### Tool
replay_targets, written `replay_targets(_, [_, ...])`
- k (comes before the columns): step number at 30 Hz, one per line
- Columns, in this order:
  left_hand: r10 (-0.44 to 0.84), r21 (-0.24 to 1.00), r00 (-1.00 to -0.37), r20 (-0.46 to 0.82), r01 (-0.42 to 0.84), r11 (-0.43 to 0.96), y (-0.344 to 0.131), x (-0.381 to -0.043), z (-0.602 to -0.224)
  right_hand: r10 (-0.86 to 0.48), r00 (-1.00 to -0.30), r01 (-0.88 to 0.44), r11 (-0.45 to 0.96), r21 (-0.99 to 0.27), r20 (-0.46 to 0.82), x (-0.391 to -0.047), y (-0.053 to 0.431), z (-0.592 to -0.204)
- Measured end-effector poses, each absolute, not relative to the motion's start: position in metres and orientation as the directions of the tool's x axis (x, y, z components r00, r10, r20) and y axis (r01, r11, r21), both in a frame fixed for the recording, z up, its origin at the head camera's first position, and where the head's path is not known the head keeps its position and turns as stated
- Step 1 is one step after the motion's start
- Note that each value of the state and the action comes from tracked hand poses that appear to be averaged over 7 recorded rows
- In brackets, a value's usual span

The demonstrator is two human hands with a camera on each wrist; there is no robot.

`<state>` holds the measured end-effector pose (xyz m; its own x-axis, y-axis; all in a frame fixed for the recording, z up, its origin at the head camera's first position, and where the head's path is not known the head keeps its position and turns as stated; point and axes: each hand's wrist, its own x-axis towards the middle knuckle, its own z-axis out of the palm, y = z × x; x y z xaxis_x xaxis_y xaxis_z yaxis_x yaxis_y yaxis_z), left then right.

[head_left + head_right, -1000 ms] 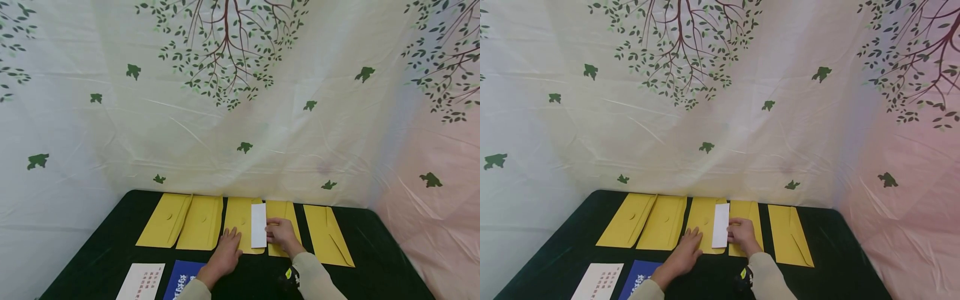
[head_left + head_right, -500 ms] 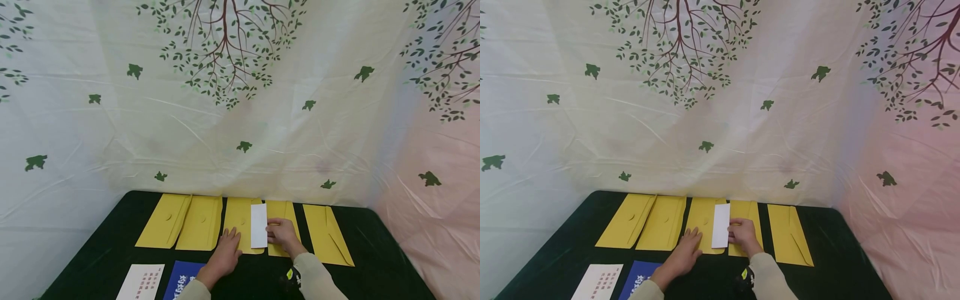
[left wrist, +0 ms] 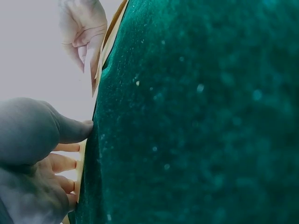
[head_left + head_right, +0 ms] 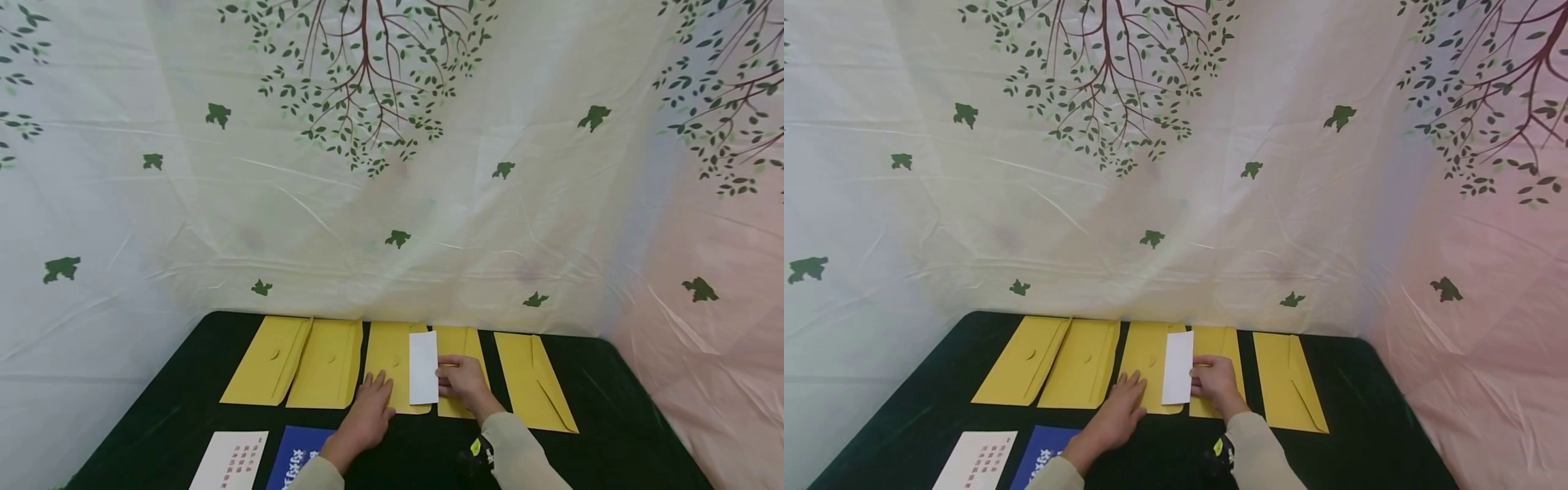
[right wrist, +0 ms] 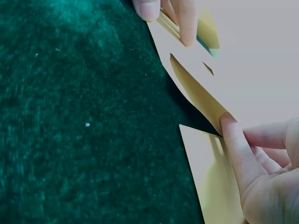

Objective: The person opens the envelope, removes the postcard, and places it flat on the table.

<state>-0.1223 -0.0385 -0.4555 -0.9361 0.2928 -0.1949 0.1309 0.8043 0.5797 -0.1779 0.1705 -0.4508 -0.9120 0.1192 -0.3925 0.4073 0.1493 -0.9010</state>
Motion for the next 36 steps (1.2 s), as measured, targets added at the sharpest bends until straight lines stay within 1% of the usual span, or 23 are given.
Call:
replay_targets(17, [0.302, 0.584, -0.936, -0.184, 0.143, 0.799, -0.039, -0.124, -0.455, 0.118, -0.913, 0.405, 0.160, -0.900, -0.390, -0.179, 0.177, -0.447])
replay_targets(36, [0.291, 0.586, -0.938, -0.188, 0.131, 0.800, -0.038, -0.126, -0.458, 0.147, -0.913, 0.403, 0.187, -0.896, -0.380, -0.179, 0.185, -0.448])
